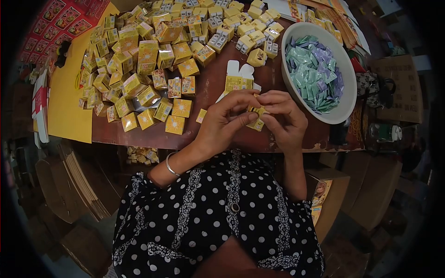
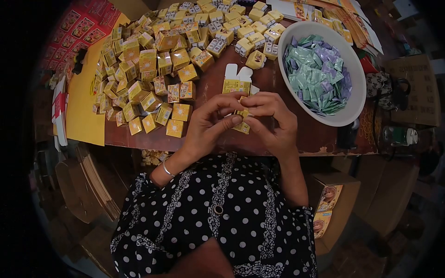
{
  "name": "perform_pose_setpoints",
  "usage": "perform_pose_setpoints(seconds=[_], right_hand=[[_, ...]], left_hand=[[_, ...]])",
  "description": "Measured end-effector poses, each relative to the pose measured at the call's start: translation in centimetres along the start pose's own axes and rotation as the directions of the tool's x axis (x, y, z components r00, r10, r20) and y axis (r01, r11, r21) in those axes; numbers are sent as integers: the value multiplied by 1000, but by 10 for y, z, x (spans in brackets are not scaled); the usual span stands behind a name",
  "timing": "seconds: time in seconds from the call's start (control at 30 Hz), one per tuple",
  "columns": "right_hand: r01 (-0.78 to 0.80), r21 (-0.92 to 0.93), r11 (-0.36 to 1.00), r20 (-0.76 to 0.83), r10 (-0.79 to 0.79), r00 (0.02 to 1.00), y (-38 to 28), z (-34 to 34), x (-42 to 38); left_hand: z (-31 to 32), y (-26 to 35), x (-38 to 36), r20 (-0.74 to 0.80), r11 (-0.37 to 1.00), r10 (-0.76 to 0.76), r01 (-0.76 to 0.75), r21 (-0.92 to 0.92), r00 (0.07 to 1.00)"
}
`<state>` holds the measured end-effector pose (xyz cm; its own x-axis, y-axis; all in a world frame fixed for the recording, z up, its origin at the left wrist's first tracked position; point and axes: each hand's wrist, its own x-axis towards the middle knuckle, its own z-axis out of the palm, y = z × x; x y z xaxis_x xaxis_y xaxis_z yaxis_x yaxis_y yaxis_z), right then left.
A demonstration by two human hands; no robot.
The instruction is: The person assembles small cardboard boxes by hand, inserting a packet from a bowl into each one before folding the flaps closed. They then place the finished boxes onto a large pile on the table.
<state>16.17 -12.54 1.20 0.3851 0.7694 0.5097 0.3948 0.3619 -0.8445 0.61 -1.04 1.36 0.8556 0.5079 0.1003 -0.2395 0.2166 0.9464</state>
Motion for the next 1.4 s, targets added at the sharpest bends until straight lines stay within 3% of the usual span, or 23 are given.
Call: perform_pose_setpoints(seconds=[0.13,0.2,0.23,0.3,0.37,0.4,0.47,0.53,0.57,0.63,0.67,0.73,0.77,0.8,0.83,0.87,0.93,1.13,1.27,1.4], right_hand=[[23,-30,999,18,-22,1000,5,-1,-4],[81,-19,997,68,-79,995,5,-1,2],[38,-85,996,61,-33,998,1,-3,2],[19,-125,992,72,-10,997,-5,4,0],[-203,86,975,-227,218,949,-10,6,-5],[-193,91,977,-217,209,954,-8,-1,-7],[-291,-14,957,-239,279,930,-1,-18,-15],[-329,3,944,-250,319,914,4,-21,-20],[-365,17,931,-259,357,898,4,-22,-23],[-373,-3,928,-274,358,893,2,-17,-25],[-367,-19,930,-270,349,897,2,-15,-25],[-400,-1,917,-300,381,874,3,-13,-26],[-405,2,915,-282,389,877,3,-13,-26],[-407,6,913,-261,394,881,2,-12,-26],[-415,-4,910,-268,398,877,2,-12,-25],[-414,-13,910,-253,397,882,2,-12,-25],[-411,-22,911,-244,394,886,1,-12,-27],[-446,14,895,-224,437,871,6,-9,-34],[-445,26,895,-184,442,878,10,-8,-34],[-452,26,892,-190,448,874,11,-9,-33]], left_hand=[[-2,-5,0,4,999,-5,5,-33,1000],[-5,6,0,-19,986,-19,22,164,1000],[-10,4,2,-25,979,34,-28,203,999],[-31,17,14,-33,712,393,-281,643,919],[-60,46,29,-97,491,578,-251,834,810],[-81,57,37,-91,369,653,-211,905,752],[-133,77,57,-18,115,785,-116,987,619],[-176,91,75,40,-45,800,-8,999,598],[-180,94,76,42,-39,794,-19,999,606],[-171,102,85,60,-153,852,136,979,520],[-154,100,82,110,-165,852,64,984,512],[-111,73,73,6,95,739,-112,989,674],[-100,41,71,52,144,640,-186,972,767],[-78,25,65,26,195,421,-119,974,907],[-58,12,60,3,222,177,-43,974,984],[-46,-2,64,8,231,175,-49,972,985],[-30,-27,69,-101,46,-38,103,994,994],[-18,-51,79,-76,-22,-43,75,997,996],[-14,-65,74,-49,-44,-16,48,998,999],[-16,-47,69,-97,56,-68,101,993,993]])
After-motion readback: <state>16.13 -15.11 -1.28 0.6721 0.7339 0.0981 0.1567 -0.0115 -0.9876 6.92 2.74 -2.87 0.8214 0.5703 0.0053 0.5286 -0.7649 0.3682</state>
